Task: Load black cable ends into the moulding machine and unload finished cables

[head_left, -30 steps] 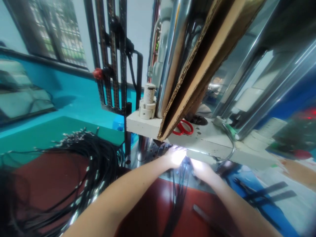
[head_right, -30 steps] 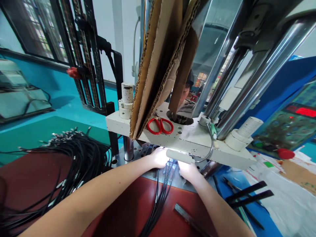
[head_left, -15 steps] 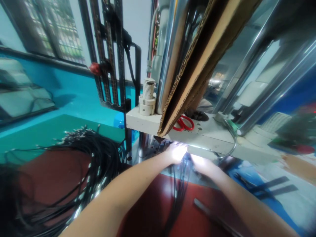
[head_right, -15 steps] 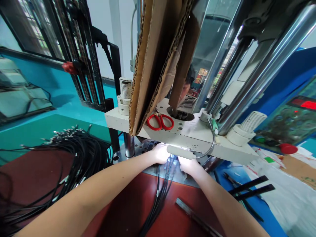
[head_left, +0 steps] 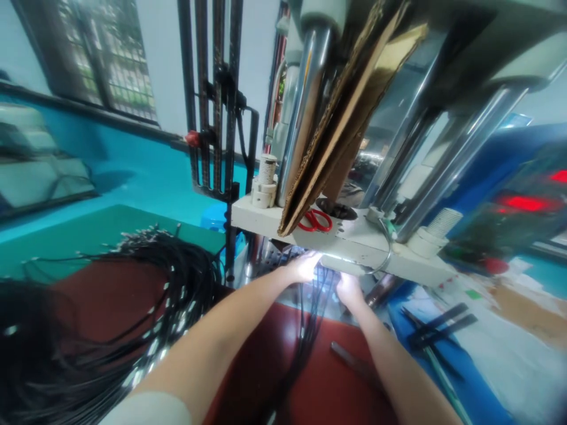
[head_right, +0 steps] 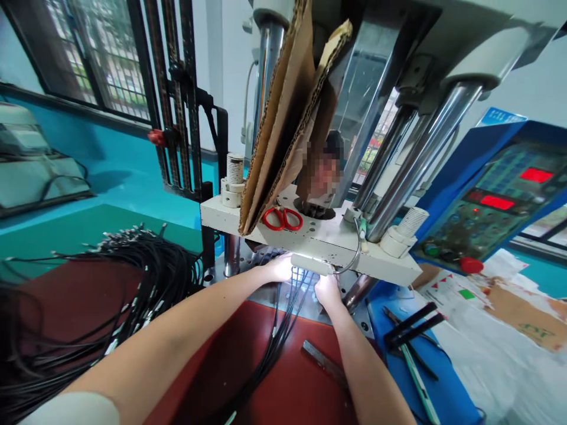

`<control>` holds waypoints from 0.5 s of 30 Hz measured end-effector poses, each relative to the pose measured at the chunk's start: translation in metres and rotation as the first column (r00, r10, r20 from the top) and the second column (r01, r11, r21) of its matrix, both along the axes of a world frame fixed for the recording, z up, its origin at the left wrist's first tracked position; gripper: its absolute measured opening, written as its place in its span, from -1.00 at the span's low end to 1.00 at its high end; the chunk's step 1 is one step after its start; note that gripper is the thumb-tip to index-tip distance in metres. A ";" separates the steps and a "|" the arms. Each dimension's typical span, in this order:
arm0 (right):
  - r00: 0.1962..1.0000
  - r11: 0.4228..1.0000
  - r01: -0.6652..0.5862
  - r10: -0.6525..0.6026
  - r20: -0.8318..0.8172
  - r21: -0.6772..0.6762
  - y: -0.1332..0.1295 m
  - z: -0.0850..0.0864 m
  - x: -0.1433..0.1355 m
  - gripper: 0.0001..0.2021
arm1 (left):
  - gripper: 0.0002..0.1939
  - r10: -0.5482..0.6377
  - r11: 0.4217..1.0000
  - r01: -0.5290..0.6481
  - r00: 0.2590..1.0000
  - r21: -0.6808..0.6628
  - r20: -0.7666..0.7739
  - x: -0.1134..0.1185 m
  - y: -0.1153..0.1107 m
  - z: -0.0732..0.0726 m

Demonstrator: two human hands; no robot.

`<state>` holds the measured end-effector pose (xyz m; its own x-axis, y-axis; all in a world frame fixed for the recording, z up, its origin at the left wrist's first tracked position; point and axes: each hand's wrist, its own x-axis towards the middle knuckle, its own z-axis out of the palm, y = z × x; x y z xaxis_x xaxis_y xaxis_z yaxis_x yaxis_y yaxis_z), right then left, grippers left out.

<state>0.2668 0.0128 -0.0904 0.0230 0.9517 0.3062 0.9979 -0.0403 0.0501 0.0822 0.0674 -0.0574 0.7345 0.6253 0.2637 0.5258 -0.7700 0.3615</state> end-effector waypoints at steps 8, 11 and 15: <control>0.999 1.000 -0.008 0.009 0.043 -0.024 -0.004 0.015 -0.013 -0.54 | -0.48 0.036 0.999 -0.033 0.997 0.043 -0.075 -0.044 0.001 -0.008; 0.998 0.996 0.031 -0.026 0.053 -0.082 0.000 0.020 -0.017 -0.56 | -0.46 0.021 0.997 -0.010 0.988 0.071 -0.155 -0.058 -0.003 -0.011; 0.997 0.992 0.060 -0.054 0.057 -0.113 0.004 0.026 -0.020 -0.61 | -0.44 0.052 0.996 -0.039 0.986 0.083 -0.159 -0.068 -0.006 -0.012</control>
